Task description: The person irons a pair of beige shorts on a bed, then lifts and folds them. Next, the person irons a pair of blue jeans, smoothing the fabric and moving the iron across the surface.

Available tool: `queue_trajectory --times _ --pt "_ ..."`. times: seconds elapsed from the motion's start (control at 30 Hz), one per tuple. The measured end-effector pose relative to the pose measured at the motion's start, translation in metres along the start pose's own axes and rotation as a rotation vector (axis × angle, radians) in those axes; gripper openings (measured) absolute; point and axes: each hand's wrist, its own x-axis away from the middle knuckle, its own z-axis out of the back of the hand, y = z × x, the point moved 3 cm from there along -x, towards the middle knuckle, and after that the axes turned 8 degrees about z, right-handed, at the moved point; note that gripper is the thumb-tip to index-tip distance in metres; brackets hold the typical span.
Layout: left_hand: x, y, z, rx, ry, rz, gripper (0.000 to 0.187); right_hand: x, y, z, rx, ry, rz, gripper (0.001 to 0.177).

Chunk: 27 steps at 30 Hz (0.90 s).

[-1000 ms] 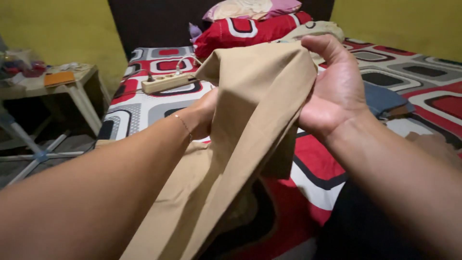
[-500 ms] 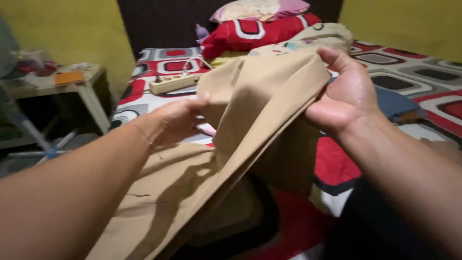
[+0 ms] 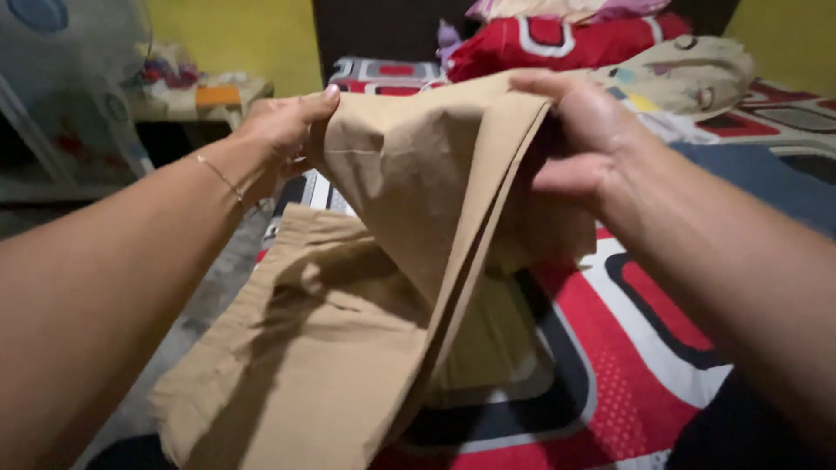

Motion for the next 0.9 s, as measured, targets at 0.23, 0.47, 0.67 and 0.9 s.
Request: queue_trajectory --times 0.23,0.47,0.67,0.9 --pt "-0.066 -0.038 0.012 0.239 -0.100 -0.007 0.027 -0.058 0.012 0.012 -0.078 -0.052 0.016 0.030" --pt "-0.180 -0.041 0.015 0.138 -0.112 -0.030 0.025 -0.146 0.050 0.036 -0.039 0.197 -0.095 0.032" --pt "-0.237 -0.030 -0.008 0.135 -0.329 -0.096 0.026 -0.180 0.059 0.057 0.101 0.463 -0.166 0.034" --pt "-0.233 -0.026 0.003 0.063 -0.361 0.030 0.028 -0.156 0.017 -0.004 0.124 0.708 -0.266 0.036"
